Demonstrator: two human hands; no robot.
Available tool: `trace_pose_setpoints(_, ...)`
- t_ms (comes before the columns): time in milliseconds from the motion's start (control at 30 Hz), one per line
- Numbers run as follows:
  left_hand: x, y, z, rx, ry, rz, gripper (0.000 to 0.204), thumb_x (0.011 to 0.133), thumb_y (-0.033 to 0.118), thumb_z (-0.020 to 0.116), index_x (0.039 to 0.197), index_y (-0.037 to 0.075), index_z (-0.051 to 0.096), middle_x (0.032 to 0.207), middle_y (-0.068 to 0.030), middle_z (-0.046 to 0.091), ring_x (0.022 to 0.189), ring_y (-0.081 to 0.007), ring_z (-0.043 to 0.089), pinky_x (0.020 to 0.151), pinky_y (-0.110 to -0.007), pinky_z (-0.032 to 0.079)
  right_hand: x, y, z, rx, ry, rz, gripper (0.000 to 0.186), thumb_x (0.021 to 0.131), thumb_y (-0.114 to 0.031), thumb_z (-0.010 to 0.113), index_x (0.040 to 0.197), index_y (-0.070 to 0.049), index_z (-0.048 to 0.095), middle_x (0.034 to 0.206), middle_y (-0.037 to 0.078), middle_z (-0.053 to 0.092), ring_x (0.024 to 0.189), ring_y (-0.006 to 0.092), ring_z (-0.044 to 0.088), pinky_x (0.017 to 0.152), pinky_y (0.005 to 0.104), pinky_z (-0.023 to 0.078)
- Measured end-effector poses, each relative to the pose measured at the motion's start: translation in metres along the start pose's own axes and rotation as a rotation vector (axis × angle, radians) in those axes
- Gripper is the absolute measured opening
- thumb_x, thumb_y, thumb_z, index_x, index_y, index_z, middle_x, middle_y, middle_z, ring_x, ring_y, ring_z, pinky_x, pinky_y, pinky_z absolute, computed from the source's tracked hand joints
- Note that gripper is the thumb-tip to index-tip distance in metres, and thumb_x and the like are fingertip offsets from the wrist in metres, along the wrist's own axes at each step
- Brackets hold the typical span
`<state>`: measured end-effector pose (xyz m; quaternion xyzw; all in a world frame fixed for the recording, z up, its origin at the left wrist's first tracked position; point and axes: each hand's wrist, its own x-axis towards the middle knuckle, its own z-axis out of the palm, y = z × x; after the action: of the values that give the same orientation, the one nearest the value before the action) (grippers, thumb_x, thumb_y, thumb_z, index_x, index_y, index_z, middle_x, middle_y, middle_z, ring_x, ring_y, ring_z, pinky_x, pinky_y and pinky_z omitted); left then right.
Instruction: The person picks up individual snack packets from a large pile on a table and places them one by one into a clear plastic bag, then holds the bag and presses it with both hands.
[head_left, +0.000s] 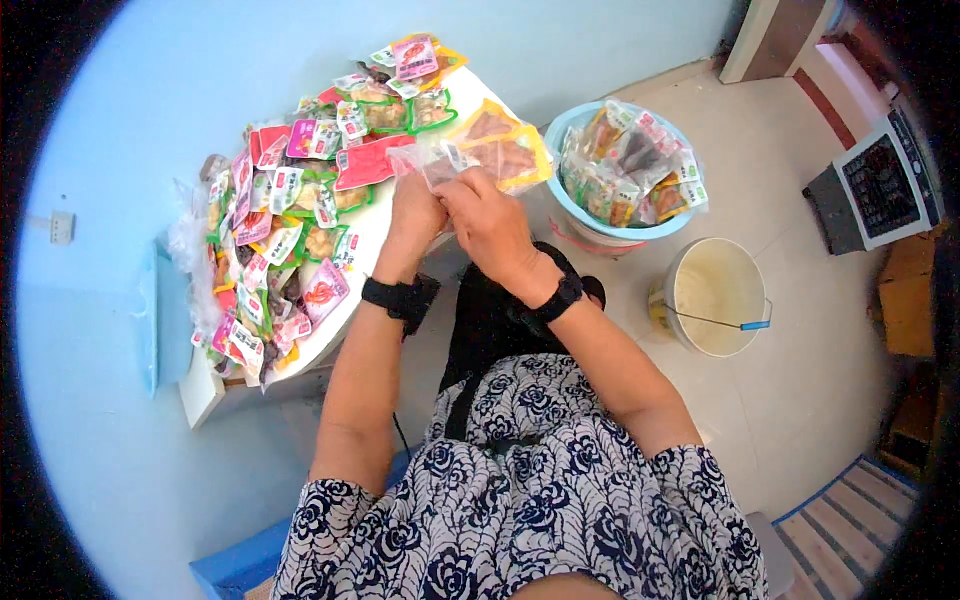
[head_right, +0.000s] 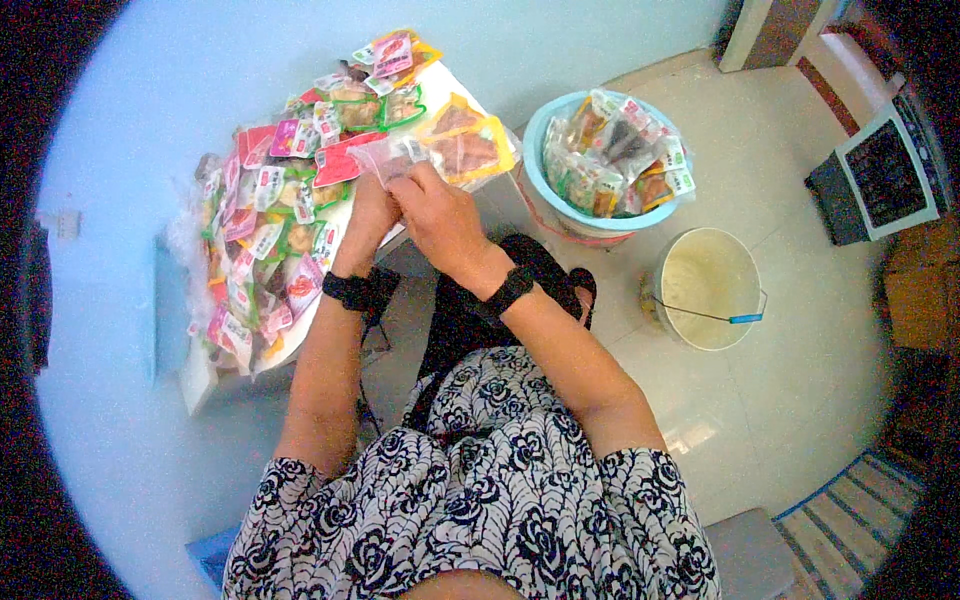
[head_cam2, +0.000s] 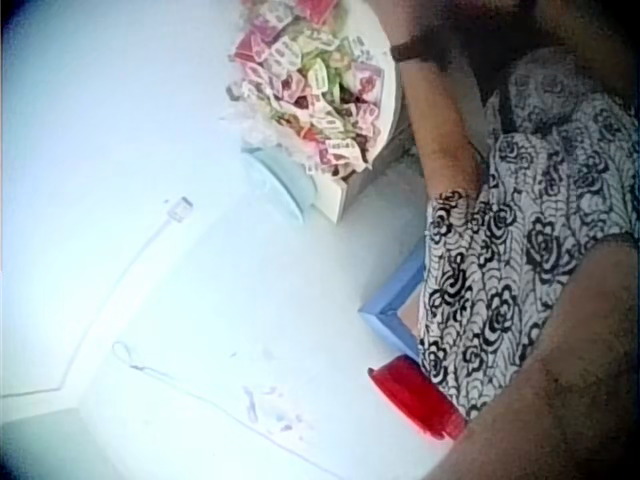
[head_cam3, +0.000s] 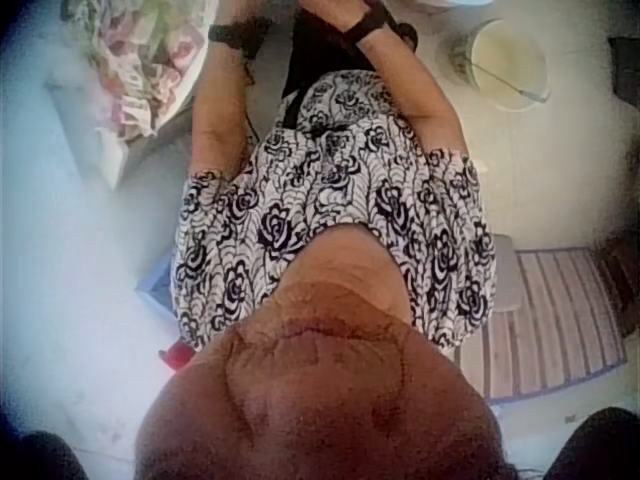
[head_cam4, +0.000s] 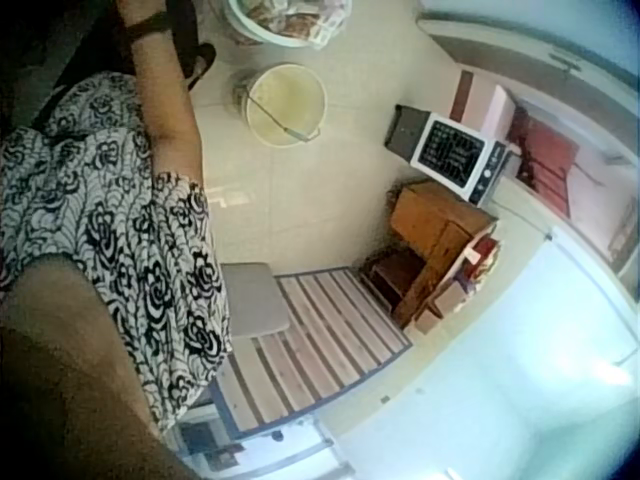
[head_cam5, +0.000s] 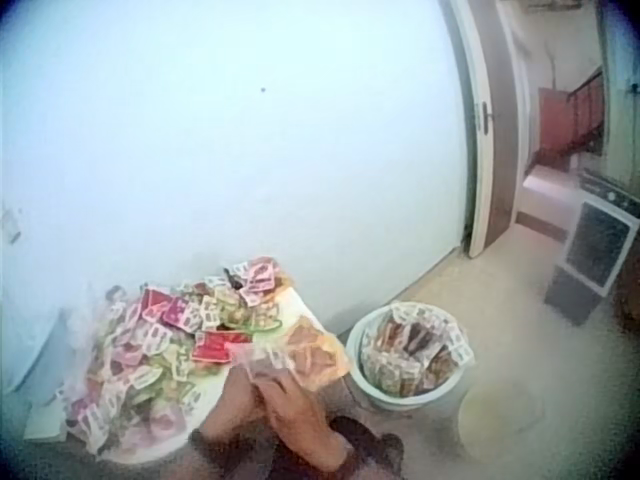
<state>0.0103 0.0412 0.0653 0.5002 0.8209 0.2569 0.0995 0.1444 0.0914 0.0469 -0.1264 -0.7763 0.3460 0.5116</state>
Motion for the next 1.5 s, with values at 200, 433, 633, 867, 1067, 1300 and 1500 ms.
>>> trace_pose_setpoints(200,-0.003,-0.015,0.001,-0.327,0.097,0.089,0.019,0.075,0.013,0.063,0.088,-0.001,0.064,0.079,-0.0154,0.066,0.073,-0.0259,0.063,0.064,-0.036,0.048,0.001,-0.007,-0.002,-0.002,-0.033,0.002,0.022,0.076,-0.016,0.063,0.096,-0.007,0.058,0.094,0.011,0.054,0.089,0.0332,0.055,0.075,0.0448,0.047)
trace_pose_setpoints(433,-0.011,-0.012,0.003,-0.172,-0.041,-0.234,0.027,0.08,0.014,0.064,0.102,0.001,0.059,0.088,-0.0075,0.06,0.076,-0.0134,0.055,0.067,-0.029,0.045,-0.008,0.029,-0.023,-0.45,-0.025,0.057,0.037,0.075,-0.028,0.066,0.102,-0.002,0.06,0.124,0.019,0.047,0.119,0.0395,0.041,0.102,0.0538,0.027)
trace_pose_setpoints(633,-0.019,-0.022,0.009,-0.217,0.08,0.018,0.04,0.082,0.016,0.064,0.117,0.0,0.053,0.091,-0.0053,0.06,0.078,-0.0143,0.056,0.069,-0.027,0.047,-0.006,0.057,-0.022,-0.447,-0.177,-0.015,0.034,0.077,-0.03,0.064,0.096,-0.002,0.061,0.115,0.016,0.054,0.12,0.0367,0.042,0.102,0.0508,0.029)
trace_pose_setpoints(867,-0.007,0.005,-0.003,-1.117,-0.027,-0.373,0.039,0.082,0.008,0.06,0.118,-0.001,0.048,0.105,-0.0117,0.057,0.078,-0.017,0.059,0.066,-0.029,0.05,0.002,0.06,-0.025,-0.386,-0.211,-0.006,0.03,0.076,-0.029,0.064,0.09,-0.003,0.06,0.106,0.014,0.056,0.112,0.0339,0.046,0.097,0.0474,0.035)
trace_pose_setpoints(1067,-0.004,-0.004,0.002,-1.055,0.038,-0.325,0.036,0.085,0.004,0.053,0.119,-0.001,0.046,0.101,-0.0099,0.056,0.06,-0.0085,0.05,0.046,-0.018,0.039,0.002,0.049,-0.029,-0.369,-0.308,0.008,0.03,0.078,-0.031,0.063,0.1,-0.01,0.063,0.109,0.013,0.053,0.113,0.0335,0.044,0.096,0.0492,0.034)
trace_pose_setpoints(1300,-0.003,-0.008,0.0,-0.959,-0.007,-0.303,0.034,0.082,-0.003,0.05,0.116,-0.002,0.054,0.103,-0.0071,0.056,0.069,-0.0092,0.052,0.054,-0.02,0.042,0.001,0.054,-0.028,-0.407,-0.298,-0.015,0.03,0.078,-0.033,0.063,0.099,-0.011,0.064,0.108,0.013,0.053,0.113,0.0327,0.044,0.098,0.0497,0.032)
trace_pose_setpoints(1500,-0.006,0.0,0.001,-0.751,0.079,-0.218,0.042,0.082,-0.004,0.049,0.124,0.0,0.052,0.112,-0.007,0.056,0.085,-0.0118,0.053,0.07,-0.023,0.045,0.002,0.05,-0.025,-0.488,-0.272,-0.036,0.029,0.075,-0.032,0.065,0.095,-0.012,0.063,0.103,0.011,0.052,0.106,0.03,0.046,0.09,0.0474,0.035)
